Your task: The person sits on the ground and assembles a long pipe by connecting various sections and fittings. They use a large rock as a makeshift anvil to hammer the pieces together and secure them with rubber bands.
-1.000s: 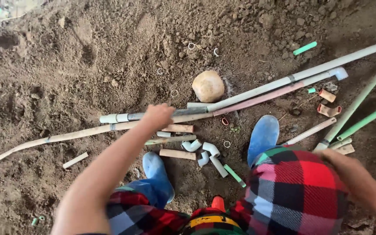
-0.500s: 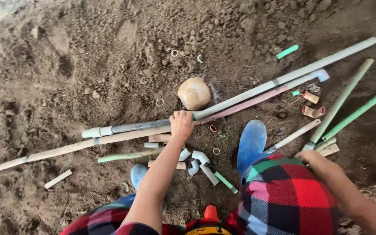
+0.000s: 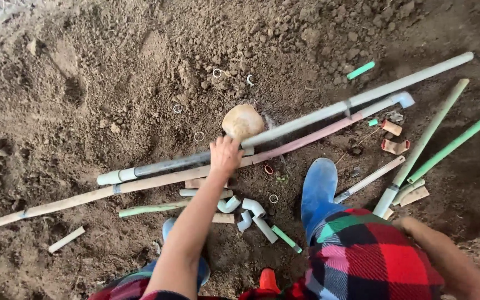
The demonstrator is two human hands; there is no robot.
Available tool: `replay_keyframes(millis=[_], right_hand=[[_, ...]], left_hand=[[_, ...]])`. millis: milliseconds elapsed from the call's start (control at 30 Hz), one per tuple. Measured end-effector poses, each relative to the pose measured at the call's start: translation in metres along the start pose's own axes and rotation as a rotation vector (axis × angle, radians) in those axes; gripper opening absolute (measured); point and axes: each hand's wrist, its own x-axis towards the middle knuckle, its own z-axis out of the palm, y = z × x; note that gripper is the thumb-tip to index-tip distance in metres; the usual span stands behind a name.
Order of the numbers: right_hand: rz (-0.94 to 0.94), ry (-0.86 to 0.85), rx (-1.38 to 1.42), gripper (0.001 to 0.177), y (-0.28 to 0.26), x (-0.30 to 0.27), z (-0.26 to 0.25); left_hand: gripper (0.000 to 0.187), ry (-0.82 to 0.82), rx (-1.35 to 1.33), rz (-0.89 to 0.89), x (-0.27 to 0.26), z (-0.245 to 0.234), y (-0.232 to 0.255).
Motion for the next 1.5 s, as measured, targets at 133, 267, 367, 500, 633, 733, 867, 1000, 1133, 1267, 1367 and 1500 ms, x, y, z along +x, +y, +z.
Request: replay_keyframes(millis=[133, 267, 367, 500, 633, 733, 867, 1000, 1133, 1267, 1367, 1500], right_hand=[[0.066, 0.013, -0.115, 0.025, 0.033, 0.094, -0.027], [0.056, -0.015, -0.031, 0.032, 0.031, 0.079, -0.019], [0.049, 0.114, 0.117, 0.038, -0.032, -0.074, 0.040], [-0.550, -0.058, -0.649, 0.047, 0.013, -0.037, -0.008], [-0.627, -0.109, -0.591, 0.015, -0.013, -0.048, 0.028], [-0.714, -0.038, -0.785, 0.018, -0.025, -0.062, 0.040], [-0.969, -0.002, -0.662, 0.026, -0.026, -0.071, 0.050], [-0.961, 0.043, -0.551, 0.015, 0.000, -0.053, 0.043], [-0.602, -0.012, -0.409, 0.035, 0.007, -0.073, 0.027], [-0.923, 0.061, -0.409, 0.034, 0.025, -0.069, 0.040], [-1.132, 0.184, -0.468, 0.021, 0.016, -0.073, 0.058], [-1.068, 0.207, -0.375, 0.025, 0.016, -0.081, 0.067]], left_hand=[[0.029, 0.026, 0.005, 0.006, 0.029, -0.020, -0.015], [0.025, 0.165, -0.003, -0.009, 0.039, -0.032, -0.017], [0.025, 0.185, 0.000, -0.015, 0.041, -0.030, -0.016], [0.036, 0.155, -0.069, 0.003, 0.031, -0.039, -0.012], [0.049, 0.264, -0.060, 0.057, 0.030, -0.025, -0.011], [0.045, 0.201, -0.064, 0.017, 0.033, -0.039, -0.002], [0.054, 0.118, -0.017, -0.018, 0.032, -0.058, 0.007], [0.052, 0.042, 0.038, 0.057, 0.018, -0.095, 0.001], [0.052, -0.223, 0.221, 0.181, -0.005, -0.155, -0.014], [0.050, -0.503, 0.386, 0.170, -0.044, -0.183, -0.046], [0.051, -0.477, 0.470, 0.248, -0.072, -0.195, -0.049], [0.057, -0.519, 0.462, 0.243, -0.104, -0.205, -0.039]])
